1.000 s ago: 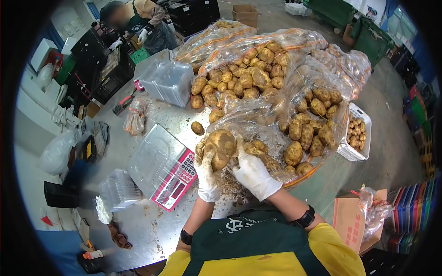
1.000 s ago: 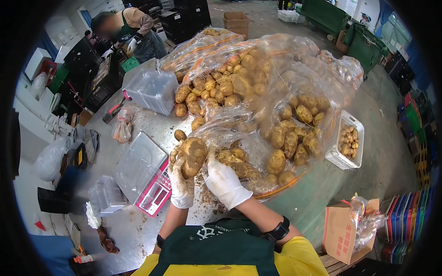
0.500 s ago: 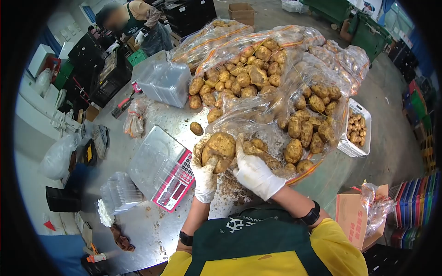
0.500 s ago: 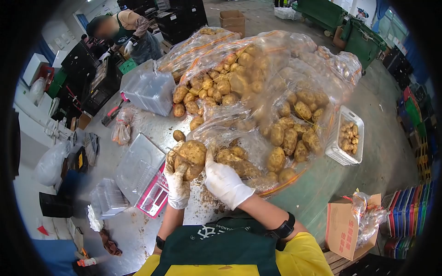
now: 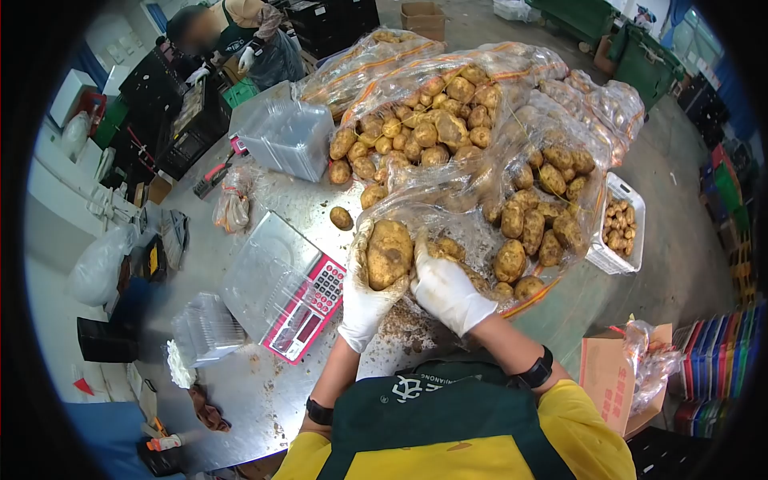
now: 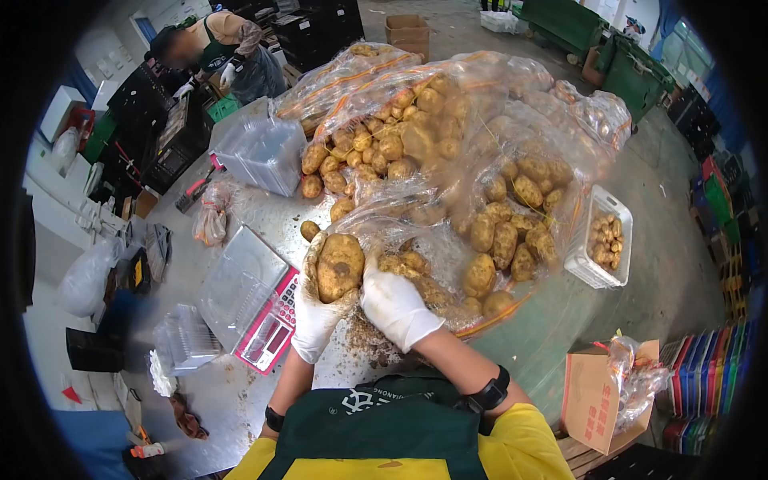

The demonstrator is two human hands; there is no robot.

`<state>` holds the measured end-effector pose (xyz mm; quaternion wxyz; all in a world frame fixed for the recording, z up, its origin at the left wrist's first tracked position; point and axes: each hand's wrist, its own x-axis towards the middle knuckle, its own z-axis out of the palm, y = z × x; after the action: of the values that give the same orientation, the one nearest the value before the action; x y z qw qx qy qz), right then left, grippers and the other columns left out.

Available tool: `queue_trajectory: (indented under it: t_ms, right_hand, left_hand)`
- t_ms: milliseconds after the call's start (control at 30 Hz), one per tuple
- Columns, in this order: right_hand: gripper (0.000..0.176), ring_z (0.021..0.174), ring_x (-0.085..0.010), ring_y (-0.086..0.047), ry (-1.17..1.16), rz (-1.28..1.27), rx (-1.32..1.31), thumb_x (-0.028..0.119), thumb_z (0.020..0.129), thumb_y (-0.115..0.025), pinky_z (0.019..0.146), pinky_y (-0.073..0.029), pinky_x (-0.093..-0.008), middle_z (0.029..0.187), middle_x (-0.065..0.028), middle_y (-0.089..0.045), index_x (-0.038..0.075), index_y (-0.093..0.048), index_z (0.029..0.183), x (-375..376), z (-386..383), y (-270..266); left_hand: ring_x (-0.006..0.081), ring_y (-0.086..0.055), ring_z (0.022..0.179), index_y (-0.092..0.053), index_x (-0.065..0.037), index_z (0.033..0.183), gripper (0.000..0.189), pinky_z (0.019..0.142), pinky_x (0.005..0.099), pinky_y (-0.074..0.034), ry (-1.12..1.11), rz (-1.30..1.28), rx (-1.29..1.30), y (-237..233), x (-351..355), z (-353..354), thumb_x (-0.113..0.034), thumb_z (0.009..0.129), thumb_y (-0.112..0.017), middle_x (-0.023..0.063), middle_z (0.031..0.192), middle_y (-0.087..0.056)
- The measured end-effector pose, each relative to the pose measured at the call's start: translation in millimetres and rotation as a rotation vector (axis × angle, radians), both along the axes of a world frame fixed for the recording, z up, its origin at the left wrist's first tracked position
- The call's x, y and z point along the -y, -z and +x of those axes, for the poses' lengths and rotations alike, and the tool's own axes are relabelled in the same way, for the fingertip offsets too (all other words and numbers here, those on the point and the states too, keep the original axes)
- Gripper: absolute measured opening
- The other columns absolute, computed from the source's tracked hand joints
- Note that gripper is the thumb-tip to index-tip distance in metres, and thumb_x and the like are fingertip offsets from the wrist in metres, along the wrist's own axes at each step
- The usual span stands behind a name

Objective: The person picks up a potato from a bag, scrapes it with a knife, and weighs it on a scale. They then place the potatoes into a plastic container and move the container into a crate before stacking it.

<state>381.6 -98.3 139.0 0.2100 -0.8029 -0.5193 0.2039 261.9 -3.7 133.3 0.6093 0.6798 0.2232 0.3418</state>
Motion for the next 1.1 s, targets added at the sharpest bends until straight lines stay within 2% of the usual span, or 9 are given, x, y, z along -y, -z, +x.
queue_trajectory:
  t_ms: [100, 167, 467, 533, 733, 833, 867, 967, 1100]
  right_hand:
    - [0.063, 0.072, -0.0409, -0.063, 0.035, 0.058, -0.095, 0.009, 0.083, -0.044, 0.067, -0.052, -0.0462, 0.078, -0.0289, -0.063, -0.02, -0.022, 0.134, -3.0, 12.1, -3.8]
    - [0.06, 0.073, -0.0407, -0.064, -0.038, -0.019, 0.026, 0.01, 0.082, -0.045, 0.067, -0.052, -0.0462, 0.079, -0.0282, -0.063, -0.02, -0.027, 0.131, 1.6, -3.6, -18.4]
    - [0.046, 0.073, -0.0419, -0.063, -0.068, 0.008, 0.003, 0.008, 0.084, -0.041, 0.066, -0.051, -0.0482, 0.08, -0.0283, -0.063, -0.018, -0.039, 0.122, 6.0, 1.4, -17.0]
    - [0.046, 0.073, -0.0417, -0.063, -0.036, 0.061, 0.074, 0.007, 0.084, -0.039, 0.066, -0.051, -0.0487, 0.08, -0.0285, -0.063, -0.017, -0.038, 0.124, 2.1, 14.6, -1.5]
    - [0.064, 0.072, -0.04, -0.064, -0.172, -0.105, 0.053, 0.003, 0.083, -0.037, 0.064, -0.052, -0.047, 0.08, -0.0284, -0.063, -0.02, -0.011, 0.137, 4.4, -2.5, -21.2]
    - [0.071, 0.066, -0.0411, -0.062, -0.019, 0.019, 0.097, 0.009, 0.082, -0.047, 0.062, -0.049, -0.0484, 0.07, -0.028, -0.06, -0.015, -0.014, 0.14, -1.3, 17.8, -8.2]
    - [0.071, 0.065, -0.0408, -0.062, -0.053, 0.08, 0.152, 0.008, 0.081, -0.047, 0.062, -0.049, -0.048, 0.069, -0.0277, -0.06, -0.015, -0.014, 0.14, -1.2, 19.3, -8.8]
    - [0.068, 0.073, -0.0396, -0.064, -0.146, -0.138, 0.049, 0.003, 0.082, -0.039, 0.064, -0.052, -0.0455, 0.077, -0.0275, -0.063, -0.018, -0.008, 0.139, 2.2, 0.7, -24.3]
    - [0.069, 0.072, -0.04, -0.065, -0.092, 0.016, 0.147, 0.006, 0.083, -0.038, 0.065, -0.051, -0.0477, 0.078, -0.0296, -0.063, -0.016, -0.007, 0.14, -0.6, 26.2, 0.7]
  left_hand:
    - [0.0203, -0.042, 0.126, -0.034, 0.001, 0.141, 0.087, 0.107, 0.0333, -0.033, -0.018, -0.036, 0.009, 5.8, 2.1, -1.3, -0.002, 0.066, -0.079, 0.0131, 0.138, -0.043]
    - [0.0202, -0.042, 0.126, -0.034, 0.001, 0.14, 0.087, 0.107, 0.0332, -0.033, -0.022, -0.063, 0.03, 5.8, 2.5, -0.7, -0.003, 0.066, -0.079, 0.0132, 0.138, -0.043]
    - [0.0203, -0.045, 0.124, -0.035, 0.002, 0.139, 0.086, 0.105, 0.033, -0.036, -0.023, -0.069, 0.042, 1.6, 2.4, -1.9, -0.004, 0.066, -0.081, 0.0133, 0.137, -0.044]
    - [0.0203, -0.045, 0.123, -0.035, 0.002, 0.138, 0.085, 0.103, 0.0329, -0.038, -0.032, 0.065, -0.009, 4.5, -1.5, -3.8, -0.004, 0.066, -0.08, 0.0133, 0.136, -0.045]
    - [0.0206, -0.046, 0.123, -0.035, 0.002, 0.138, 0.085, 0.104, 0.0333, -0.037, 0.003, -0.204, 0.08, 0.4, 2.2, -3.1, -0.003, 0.066, -0.079, 0.0138, 0.135, -0.046]
    - [0.0204, -0.046, 0.123, -0.035, 0.003, 0.138, 0.084, 0.104, 0.0331, -0.037, -0.039, -0.054, 0.018, 11.7, -2.9, -4.9, -0.003, 0.067, -0.079, 0.0135, 0.134, -0.046]
    - [0.0203, -0.046, 0.122, -0.036, 0.002, 0.138, 0.084, 0.103, 0.0329, -0.038, -0.041, -0.054, 0.021, 13.2, -3.1, -5.4, -0.003, 0.067, -0.079, 0.0134, 0.134, -0.046]
    - [0.0201, -0.046, 0.122, -0.036, 0.002, 0.138, 0.082, 0.102, 0.0323, -0.039, -0.045, -0.028, 0.018, 12.8, -4.2, -3.4, -0.002, 0.067, -0.078, 0.0131, 0.134, -0.047]
    - [0.0202, -0.046, 0.124, -0.033, 0.0, 0.141, 0.084, 0.103, 0.033, -0.039, -0.031, 0.003, -0.011, 13.6, -4.5, -6.4, 0.001, 0.068, -0.075, 0.0113, 0.137, -0.044]
